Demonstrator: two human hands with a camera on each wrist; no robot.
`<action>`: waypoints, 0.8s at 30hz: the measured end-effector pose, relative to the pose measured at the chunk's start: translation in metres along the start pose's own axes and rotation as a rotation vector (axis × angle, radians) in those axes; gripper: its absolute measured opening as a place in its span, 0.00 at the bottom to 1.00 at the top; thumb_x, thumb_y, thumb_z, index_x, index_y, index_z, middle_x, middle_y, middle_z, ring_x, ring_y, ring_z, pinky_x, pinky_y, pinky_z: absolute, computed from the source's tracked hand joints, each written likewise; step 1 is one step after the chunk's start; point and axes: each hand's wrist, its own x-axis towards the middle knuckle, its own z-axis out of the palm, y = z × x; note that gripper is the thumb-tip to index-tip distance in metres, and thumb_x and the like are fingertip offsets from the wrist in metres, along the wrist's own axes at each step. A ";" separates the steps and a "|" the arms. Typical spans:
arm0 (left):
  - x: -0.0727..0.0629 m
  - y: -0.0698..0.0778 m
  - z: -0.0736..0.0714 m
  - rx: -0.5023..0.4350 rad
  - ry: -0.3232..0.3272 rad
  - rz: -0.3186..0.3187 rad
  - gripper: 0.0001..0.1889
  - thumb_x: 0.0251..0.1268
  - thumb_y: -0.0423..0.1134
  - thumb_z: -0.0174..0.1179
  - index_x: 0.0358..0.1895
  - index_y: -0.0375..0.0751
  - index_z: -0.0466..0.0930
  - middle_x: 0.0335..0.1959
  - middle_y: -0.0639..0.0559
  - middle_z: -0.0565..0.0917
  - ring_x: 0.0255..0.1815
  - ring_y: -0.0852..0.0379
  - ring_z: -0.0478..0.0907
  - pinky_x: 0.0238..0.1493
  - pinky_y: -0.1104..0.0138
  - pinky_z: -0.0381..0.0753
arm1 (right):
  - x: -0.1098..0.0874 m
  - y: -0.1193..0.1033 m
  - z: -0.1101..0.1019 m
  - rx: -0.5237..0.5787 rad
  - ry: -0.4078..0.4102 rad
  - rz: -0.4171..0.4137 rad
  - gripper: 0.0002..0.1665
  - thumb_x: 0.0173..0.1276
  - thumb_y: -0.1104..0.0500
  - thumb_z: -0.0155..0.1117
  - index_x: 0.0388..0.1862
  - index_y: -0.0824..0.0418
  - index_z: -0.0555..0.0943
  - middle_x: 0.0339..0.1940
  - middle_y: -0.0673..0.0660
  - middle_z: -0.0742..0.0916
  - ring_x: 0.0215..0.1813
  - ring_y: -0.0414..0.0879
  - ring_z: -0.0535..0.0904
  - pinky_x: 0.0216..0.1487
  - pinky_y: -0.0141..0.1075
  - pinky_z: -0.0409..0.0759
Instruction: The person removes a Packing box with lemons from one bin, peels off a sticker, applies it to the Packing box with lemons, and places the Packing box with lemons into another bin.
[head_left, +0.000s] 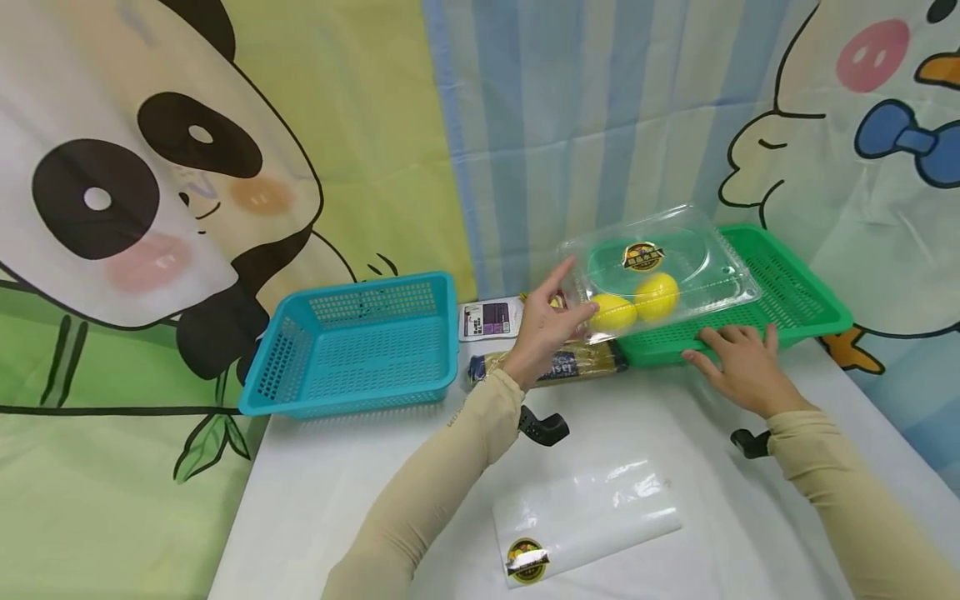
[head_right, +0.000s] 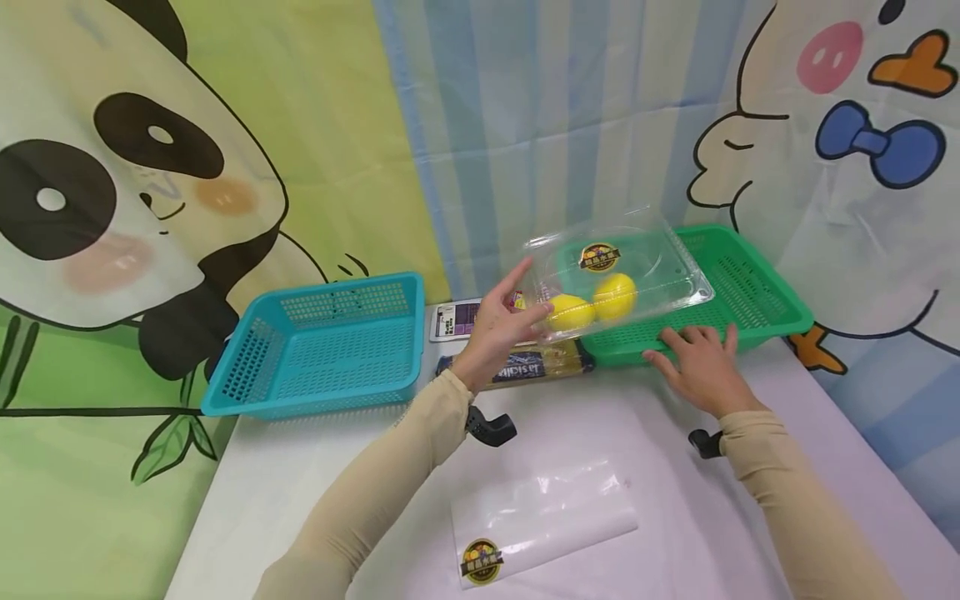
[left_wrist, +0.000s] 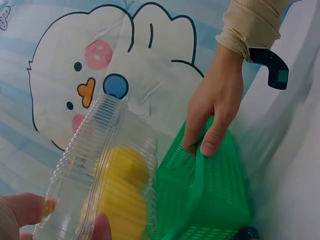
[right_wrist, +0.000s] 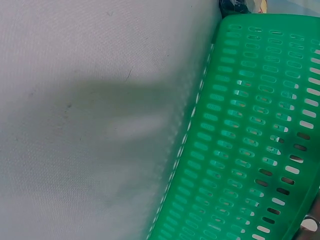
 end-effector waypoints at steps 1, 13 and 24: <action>0.003 0.000 0.004 0.004 -0.002 0.002 0.43 0.62 0.26 0.66 0.76 0.67 0.66 0.76 0.52 0.65 0.16 0.62 0.68 0.29 0.67 0.86 | 0.000 0.000 0.000 -0.001 0.000 0.001 0.30 0.78 0.40 0.55 0.63 0.63 0.75 0.61 0.76 0.77 0.67 0.78 0.62 0.68 0.81 0.32; 0.036 -0.006 0.046 0.104 0.029 0.048 0.41 0.61 0.28 0.68 0.75 0.63 0.67 0.81 0.59 0.59 0.31 0.67 0.75 0.18 0.73 0.73 | 0.004 -0.002 -0.003 -0.003 -0.008 -0.005 0.29 0.78 0.40 0.55 0.62 0.62 0.76 0.60 0.76 0.77 0.66 0.78 0.63 0.66 0.82 0.37; 0.057 -0.028 0.072 0.152 0.045 0.012 0.41 0.61 0.26 0.67 0.76 0.62 0.67 0.82 0.57 0.57 0.79 0.51 0.62 0.19 0.73 0.72 | 0.000 -0.005 -0.003 -0.028 -0.021 0.020 0.30 0.77 0.41 0.56 0.62 0.63 0.76 0.60 0.75 0.78 0.67 0.76 0.63 0.66 0.82 0.39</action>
